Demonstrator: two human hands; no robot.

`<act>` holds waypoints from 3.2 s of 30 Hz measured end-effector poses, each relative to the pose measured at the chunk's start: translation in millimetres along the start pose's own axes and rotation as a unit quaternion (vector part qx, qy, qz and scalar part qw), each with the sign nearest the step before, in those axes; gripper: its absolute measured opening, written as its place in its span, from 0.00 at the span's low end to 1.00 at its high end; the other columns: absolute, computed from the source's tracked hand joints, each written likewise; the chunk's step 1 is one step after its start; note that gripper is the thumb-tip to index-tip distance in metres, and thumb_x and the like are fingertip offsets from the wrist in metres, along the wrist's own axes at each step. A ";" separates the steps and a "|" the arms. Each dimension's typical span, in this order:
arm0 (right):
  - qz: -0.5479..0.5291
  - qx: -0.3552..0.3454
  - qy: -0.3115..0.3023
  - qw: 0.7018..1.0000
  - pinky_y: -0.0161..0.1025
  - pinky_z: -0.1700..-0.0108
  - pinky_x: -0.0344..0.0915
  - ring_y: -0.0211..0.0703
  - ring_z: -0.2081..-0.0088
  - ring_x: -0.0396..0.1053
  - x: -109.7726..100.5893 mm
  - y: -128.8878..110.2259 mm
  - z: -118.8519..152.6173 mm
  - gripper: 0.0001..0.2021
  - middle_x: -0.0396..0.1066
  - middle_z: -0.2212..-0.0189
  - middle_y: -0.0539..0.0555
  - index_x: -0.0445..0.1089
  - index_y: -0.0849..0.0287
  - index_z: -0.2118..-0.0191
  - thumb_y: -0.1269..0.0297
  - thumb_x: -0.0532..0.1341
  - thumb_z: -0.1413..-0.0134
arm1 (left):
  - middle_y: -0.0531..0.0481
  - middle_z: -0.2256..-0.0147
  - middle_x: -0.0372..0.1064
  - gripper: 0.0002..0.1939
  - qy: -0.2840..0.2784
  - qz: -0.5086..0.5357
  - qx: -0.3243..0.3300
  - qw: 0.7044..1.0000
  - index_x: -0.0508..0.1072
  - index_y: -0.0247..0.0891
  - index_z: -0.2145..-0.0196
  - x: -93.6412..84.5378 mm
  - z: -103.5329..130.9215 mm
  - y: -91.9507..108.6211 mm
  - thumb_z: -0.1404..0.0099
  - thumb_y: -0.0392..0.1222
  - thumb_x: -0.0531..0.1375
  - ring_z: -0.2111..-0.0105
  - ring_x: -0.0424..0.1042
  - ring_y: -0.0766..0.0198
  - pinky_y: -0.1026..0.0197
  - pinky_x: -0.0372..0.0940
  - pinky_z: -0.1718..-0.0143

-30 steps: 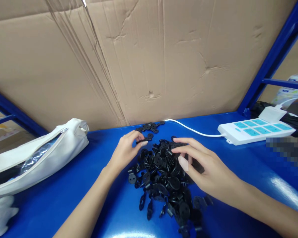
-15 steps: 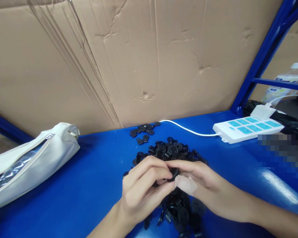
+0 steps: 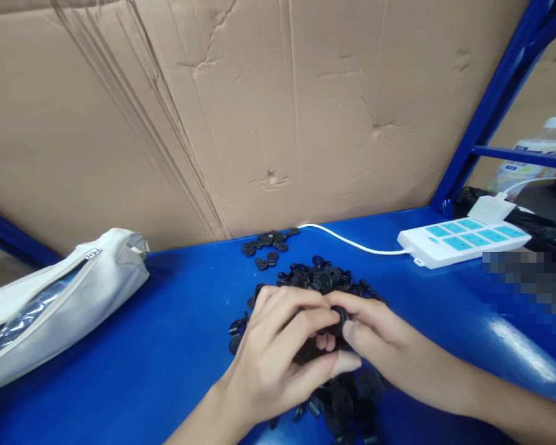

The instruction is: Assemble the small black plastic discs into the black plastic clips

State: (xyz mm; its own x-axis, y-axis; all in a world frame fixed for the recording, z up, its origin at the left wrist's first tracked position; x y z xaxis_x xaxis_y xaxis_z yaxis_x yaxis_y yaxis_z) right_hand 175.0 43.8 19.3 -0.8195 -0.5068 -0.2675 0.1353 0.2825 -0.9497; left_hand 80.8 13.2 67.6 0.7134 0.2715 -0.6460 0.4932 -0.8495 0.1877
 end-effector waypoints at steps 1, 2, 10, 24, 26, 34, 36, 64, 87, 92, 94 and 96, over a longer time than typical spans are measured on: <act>0.007 -0.001 0.001 1.000 0.37 0.57 0.70 0.41 0.61 0.72 -0.4 -0.6 -0.7 0.19 0.74 0.64 0.49 0.70 0.55 0.54 0.77 0.48 0.44 | 0.44 0.61 0.72 0.11 -0.004 -0.016 -0.008 1.000 0.70 0.35 0.60 0.3 0.2 -2.5 0.39 0.41 0.63 0.63 0.73 0.61 0.56 0.66 0.62; 0.016 -0.006 0.004 1.000 0.37 0.56 0.70 0.41 0.61 0.72 -1.1 -1.8 -1.1 0.19 0.74 0.64 0.49 0.71 0.55 0.55 0.77 0.48 0.45 | 0.42 0.57 0.71 0.12 -0.011 -0.026 -0.014 0.999 0.70 0.35 0.57 1.1 0.8 -4.9 0.38 0.41 0.62 0.58 0.72 0.58 0.54 0.67 0.59; 0.111 -0.014 0.014 0.994 0.39 0.63 0.74 0.46 0.63 0.75 -7.3 9.6 5.3 0.21 0.77 0.70 0.48 0.66 0.49 0.44 0.70 0.49 0.40 | 0.37 0.50 0.70 0.20 -0.080 -0.011 0.038 0.996 0.63 0.28 0.45 10.8 9.0 -6.2 0.33 0.38 0.57 0.50 0.72 0.60 0.61 0.72 0.52; -0.146 0.037 -0.049 0.987 0.48 0.44 0.65 0.46 0.46 0.67 8.9 12.8 -2.9 0.19 0.71 0.51 0.55 0.62 0.52 0.40 0.65 0.51 0.35 | 0.30 0.51 0.70 0.17 -0.051 -0.189 0.053 0.979 0.64 0.17 0.48 22.9 14.6 8.2 0.33 0.24 0.47 0.49 0.70 0.52 0.56 0.71 0.50; -0.192 0.020 -0.062 0.979 0.47 0.45 0.66 0.46 0.47 0.68 13.9 7.1 -5.0 0.18 0.71 0.50 0.54 0.64 0.50 0.42 0.64 0.51 0.35 | 0.33 0.53 0.71 0.18 -0.031 -0.125 0.006 0.992 0.63 0.22 0.47 18.3 15.3 -1.2 0.33 0.25 0.47 0.51 0.72 0.56 0.59 0.73 0.53; 0.069 -0.005 0.097 0.993 0.54 0.41 0.60 0.50 0.40 0.60 -13.2 21.9 -4.5 0.29 0.56 0.38 0.58 0.47 0.50 0.34 0.58 0.56 0.38 | 0.45 0.41 0.60 0.23 -0.099 -0.005 -0.207 0.973 0.51 0.40 0.36 -1.4 15.3 -83.9 0.27 0.41 0.43 0.40 0.60 0.60 0.51 0.57 0.39; 0.193 -0.035 0.124 0.973 0.57 0.37 0.51 0.51 0.35 0.49 -20.5 18.4 -2.9 0.28 0.49 0.34 0.54 0.48 0.49 0.34 0.58 0.55 0.38 | 0.46 0.40 0.58 0.23 -0.120 -0.084 -0.273 0.951 0.55 0.38 0.38 -8.3 27.6 -122.4 0.28 0.44 0.43 0.39 0.57 0.58 0.48 0.54 0.38; -0.224 0.026 -0.008 0.974 0.26 0.67 0.60 0.29 0.72 0.63 -11.9 14.1 -8.0 0.07 0.71 0.71 0.48 0.70 0.59 0.67 0.62 0.61 0.40 | 0.49 0.60 0.71 0.09 -0.168 -0.162 -0.275 0.933 0.72 0.41 0.57 -1.2 48.0 -163.5 0.36 0.44 0.61 0.55 0.69 0.55 0.49 0.51 0.52; -0.270 0.070 -0.073 0.957 0.33 0.69 0.70 0.36 0.74 0.73 7.7 20.2 -6.4 0.17 0.74 0.76 0.53 0.72 0.64 0.52 0.56 0.59 0.39 | 0.51 0.58 0.71 0.15 -0.119 0.106 -0.083 0.984 0.69 0.41 0.52 0.7 2.7 -26.4 0.37 0.37 0.62 0.57 0.70 0.63 0.57 0.55 0.53; -0.264 0.075 -0.061 0.960 0.37 0.61 0.74 0.41 0.67 0.77 8.1 22.2 -6.6 0.16 0.78 0.68 0.55 0.73 0.61 0.52 0.57 0.61 0.41 | 0.49 0.56 0.70 0.18 -0.120 0.065 -0.053 0.989 0.68 0.41 0.50 0.9 4.8 -21.4 0.37 0.33 0.60 0.56 0.69 0.62 0.56 0.58 0.54; -0.253 0.073 -0.048 0.963 0.39 0.57 0.74 0.43 0.64 0.77 7.2 21.4 -7.3 0.14 0.78 0.66 0.54 0.74 0.59 0.53 0.58 0.61 0.41 | 0.46 0.56 0.70 0.17 -0.105 0.037 -0.036 0.993 0.68 0.40 0.50 0.9 5.5 -18.6 0.37 0.33 0.60 0.57 0.69 0.60 0.56 0.61 0.56; -0.238 0.072 -0.032 0.968 0.41 0.54 0.73 0.44 0.62 0.77 5.8 20.9 -7.9 0.13 0.78 0.64 0.53 0.75 0.58 0.54 0.60 0.60 0.41 | 0.44 0.56 0.70 0.17 -0.079 0.009 -0.018 0.997 0.69 0.39 0.50 0.4 6.6 -15.5 0.37 0.34 0.61 0.57 0.69 0.59 0.55 0.64 0.57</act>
State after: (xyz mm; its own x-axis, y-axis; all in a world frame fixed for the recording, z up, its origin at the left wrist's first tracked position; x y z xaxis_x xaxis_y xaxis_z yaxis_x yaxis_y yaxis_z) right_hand 168.7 53.3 -0.9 -0.7723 -0.6028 0.2003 -0.1688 -0.1092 -0.9796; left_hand 70.1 23.4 59.6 0.6369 0.1792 -0.7498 0.5000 -0.8364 0.2248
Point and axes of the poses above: each hand's wrist, its own z-axis away from the middle knuckle, its own x-axis out of the palm, y = z × x, the point moved 8 cm from there along -z, towards the middle knuckle
